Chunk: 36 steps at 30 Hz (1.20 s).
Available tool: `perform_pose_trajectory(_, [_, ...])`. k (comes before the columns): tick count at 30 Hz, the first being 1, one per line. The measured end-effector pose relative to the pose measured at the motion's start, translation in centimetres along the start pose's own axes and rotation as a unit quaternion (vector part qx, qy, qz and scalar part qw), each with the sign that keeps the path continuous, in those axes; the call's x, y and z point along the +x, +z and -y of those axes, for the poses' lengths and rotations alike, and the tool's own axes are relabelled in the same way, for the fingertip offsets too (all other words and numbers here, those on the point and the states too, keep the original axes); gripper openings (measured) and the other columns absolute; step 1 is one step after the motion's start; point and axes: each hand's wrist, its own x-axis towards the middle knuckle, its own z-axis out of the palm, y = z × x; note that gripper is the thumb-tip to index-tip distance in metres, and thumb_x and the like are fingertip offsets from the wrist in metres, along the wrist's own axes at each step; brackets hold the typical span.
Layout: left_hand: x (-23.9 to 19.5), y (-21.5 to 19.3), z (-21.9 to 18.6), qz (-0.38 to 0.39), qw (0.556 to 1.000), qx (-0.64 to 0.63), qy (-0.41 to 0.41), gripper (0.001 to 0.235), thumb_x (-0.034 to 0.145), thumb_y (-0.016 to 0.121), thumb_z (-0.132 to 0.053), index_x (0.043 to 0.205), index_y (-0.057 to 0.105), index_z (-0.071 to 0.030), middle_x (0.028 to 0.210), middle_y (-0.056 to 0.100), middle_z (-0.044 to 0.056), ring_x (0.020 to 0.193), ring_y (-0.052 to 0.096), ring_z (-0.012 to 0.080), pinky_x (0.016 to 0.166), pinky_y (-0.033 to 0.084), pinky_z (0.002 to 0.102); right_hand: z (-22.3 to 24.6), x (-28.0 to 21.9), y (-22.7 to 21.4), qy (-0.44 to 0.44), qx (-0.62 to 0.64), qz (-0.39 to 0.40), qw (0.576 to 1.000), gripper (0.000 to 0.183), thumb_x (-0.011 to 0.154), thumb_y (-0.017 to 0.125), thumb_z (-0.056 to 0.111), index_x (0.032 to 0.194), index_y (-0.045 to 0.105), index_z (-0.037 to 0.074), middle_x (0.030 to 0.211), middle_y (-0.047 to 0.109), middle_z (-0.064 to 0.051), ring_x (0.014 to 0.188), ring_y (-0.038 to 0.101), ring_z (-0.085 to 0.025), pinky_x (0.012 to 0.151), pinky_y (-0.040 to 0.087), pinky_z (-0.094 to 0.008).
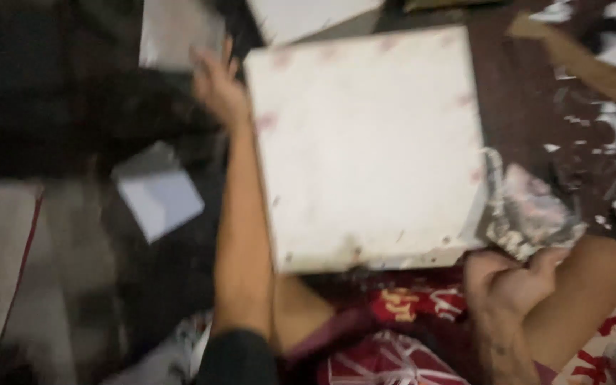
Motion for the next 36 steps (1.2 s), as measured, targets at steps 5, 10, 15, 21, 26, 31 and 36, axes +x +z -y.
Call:
perform_pose_trajectory(5, [-3.2, -2.1, -8.6, -0.018, 0.996, 0.078, 0.045, 0.070, 0.082, 0.058, -0.060, 0.102, 0.068, 0.006, 0.103, 0.060, 0.016, 0.095, 0.073, 0.0307, 0.076, 0.062, 0.039, 2.5, -6.5, 4.2, -0.035, -0.188, -0.075, 0.979, 0.017, 0.101, 0.046, 0.038, 0.109, 0.049, 0.023, 0.113, 0.052, 0.005, 0.096, 0.049, -0.009, 0.082, 0.041, -0.021])
perform_pose_trajectory(10, [-10.6, -9.4, -18.1, 0.114, 0.948, 0.225, 0.196, 0.039, 0.100, 0.062, -0.038, 0.111, 0.068, -0.001, 0.099, 0.073, 0.013, 0.081, 0.073, 0.0200, 0.059, 0.070, 0.035, 7.9, -10.5, 2.1, -0.104, -0.332, -0.168, 0.922, 0.021, 0.109, 0.039, 0.029, 0.091, 0.029, 0.030, 0.097, 0.031, 0.007, 0.078, 0.032, -0.008, 0.057, 0.027, -0.024])
perform_pose_trajectory(15, [-19.8, -17.3, -24.3, -0.041, 0.985, 0.085, 0.141, 0.041, 0.095, 0.073, -0.012, 0.131, 0.057, -0.001, 0.124, 0.068, 0.021, 0.096, 0.073, 0.0326, 0.061, 0.068, 0.039, 8.7, -7.3, -2.8, -0.177, -0.096, 0.261, 0.944, 0.074, 0.102, 0.058, 0.066, 0.155, 0.045, 0.016, 0.164, 0.046, -0.008, 0.163, 0.044, -0.028, 0.145, 0.042, -0.043])
perform_pose_trajectory(21, [-35.4, -16.8, -33.8, -0.072, 0.980, 0.068, 0.172, 0.014, 0.093, 0.070, -0.010, 0.106, 0.066, -0.005, 0.095, 0.066, 0.011, 0.072, 0.063, 0.0225, 0.042, 0.042, 0.030, 13.6, -15.1, -3.5, -0.228, -0.161, 0.231, 0.932, 0.036, 0.120, 0.041, 0.032, 0.149, 0.040, 0.010, 0.157, 0.049, -0.019, 0.143, 0.056, -0.032, 0.117, 0.058, -0.048])
perform_pose_trajectory(26, [-44.4, -18.0, -31.9, 0.011, 0.966, 0.167, 0.199, 0.034, 0.090, 0.073, -0.008, 0.120, 0.064, 0.004, 0.123, 0.066, 0.016, 0.110, 0.063, 0.0279, 0.095, 0.056, 0.044, 12.1, -15.1, -7.3, -0.199, -0.182, 0.173, 0.947, 0.044, 0.109, 0.050, 0.035, 0.133, 0.055, -0.001, 0.130, 0.063, -0.017, 0.117, 0.064, -0.028, 0.103, 0.057, -0.042])
perform_pose_trajectory(31, [-50.9, -11.9, -34.0, 0.146, 0.925, 0.349, -0.026, 0.030, 0.071, 0.084, -0.028, 0.092, 0.082, -0.006, 0.079, 0.079, 0.004, 0.071, 0.070, 0.0138, 0.061, 0.057, 0.029, 10.4, -14.9, -11.2, -0.041, -0.264, 0.109, 0.958, 0.053, 0.104, 0.047, 0.047, 0.122, 0.073, 0.004, 0.099, 0.077, -0.008, 0.089, 0.071, -0.016, 0.076, 0.057, -0.023])
perform_pose_trajectory(36, [-51.8, -7.1, -34.9, 0.280, 0.933, 0.223, -0.033, 0.048, 0.088, 0.069, -0.022, 0.131, 0.068, -0.001, 0.127, 0.073, 0.014, 0.110, 0.073, 0.0217, 0.090, 0.059, 0.028, -9.1, 5.2, -30.6, -0.391, -0.634, -0.079, 0.663, 0.030, 0.119, 0.047, 0.024, 0.134, 0.072, 0.017, 0.062, 0.020, 0.003, 0.049, 0.013, -0.009, 0.046, 0.014, -0.034])
